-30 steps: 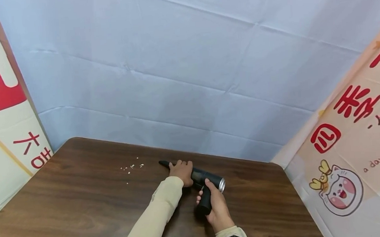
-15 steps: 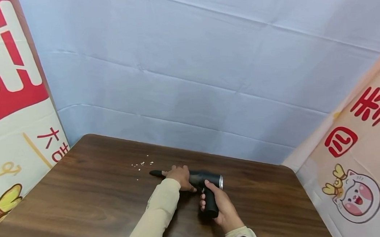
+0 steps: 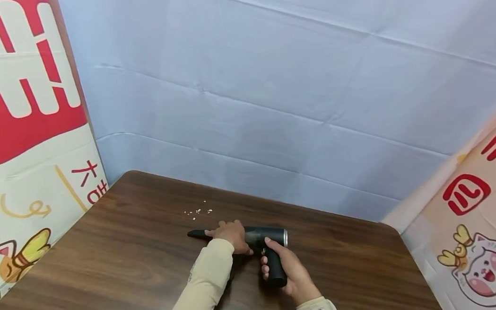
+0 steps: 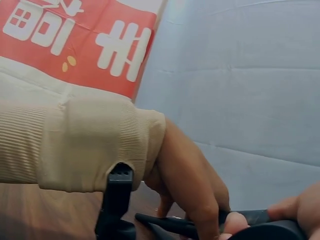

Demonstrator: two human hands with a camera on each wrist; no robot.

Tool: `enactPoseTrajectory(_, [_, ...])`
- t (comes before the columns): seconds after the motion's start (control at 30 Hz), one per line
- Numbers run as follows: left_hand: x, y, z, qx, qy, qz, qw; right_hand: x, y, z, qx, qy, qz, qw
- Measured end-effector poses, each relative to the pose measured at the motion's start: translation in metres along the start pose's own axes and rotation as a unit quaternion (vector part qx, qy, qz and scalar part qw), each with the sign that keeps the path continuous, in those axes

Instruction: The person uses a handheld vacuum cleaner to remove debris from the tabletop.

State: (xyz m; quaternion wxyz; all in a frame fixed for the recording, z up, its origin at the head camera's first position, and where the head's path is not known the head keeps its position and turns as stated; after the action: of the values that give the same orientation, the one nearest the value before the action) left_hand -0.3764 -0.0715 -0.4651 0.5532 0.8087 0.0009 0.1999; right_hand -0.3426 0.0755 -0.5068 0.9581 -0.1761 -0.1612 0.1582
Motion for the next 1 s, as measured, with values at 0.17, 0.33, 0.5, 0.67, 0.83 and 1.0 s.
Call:
enactPoseTrajectory(0.17, [-0.002, 0.003, 0.005, 0.003, -0.009, 0.0, 1.0, -0.001, -0.007, -0.005, -0.005, 0.017, -0.019, 1.0])
enactPoseTrajectory(0.33, [-0.008, 0.005, 0.01, 0.001, -0.024, 0.001, 0.9997, -0.003, -0.016, -0.008, -0.013, 0.04, -0.045, 0.998])
enactPoseTrajectory(0.5, [-0.016, 0.006, 0.014, 0.006, -0.038, 0.003, 0.9992, -0.004, -0.026, -0.01, -0.027, 0.057, -0.068, 0.996])
enactPoseTrajectory(0.67, [-0.021, 0.009, 0.016, 0.007, -0.057, -0.008, 0.9983, -0.004, -0.034, -0.01, -0.041, 0.07, -0.088, 0.993])
enactPoseTrajectory(0.83, [-0.026, 0.01, 0.016, 0.005, -0.07, -0.016, 0.9974, -0.005, -0.037, -0.012, -0.038, 0.081, -0.109, 0.99])
enactPoseTrajectory(1.0, [-0.033, 0.01, 0.017, 0.006, -0.081, -0.02, 0.9965, -0.007, -0.04, -0.014, -0.04, 0.091, -0.132, 0.986])
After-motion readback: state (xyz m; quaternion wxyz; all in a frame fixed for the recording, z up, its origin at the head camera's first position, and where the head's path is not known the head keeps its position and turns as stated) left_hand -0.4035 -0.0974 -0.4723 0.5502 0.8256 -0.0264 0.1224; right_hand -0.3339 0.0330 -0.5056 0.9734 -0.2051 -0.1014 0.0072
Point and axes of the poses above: each hand's wrist, its own x-axis away from the middle knuckle, its own y-axis out of the back of the hand, z = x × y, the point moved 7 cm from there along -x, towards the middle knuckle, and after that the axes turned 14 degrees about y, right-handed, at the moved point
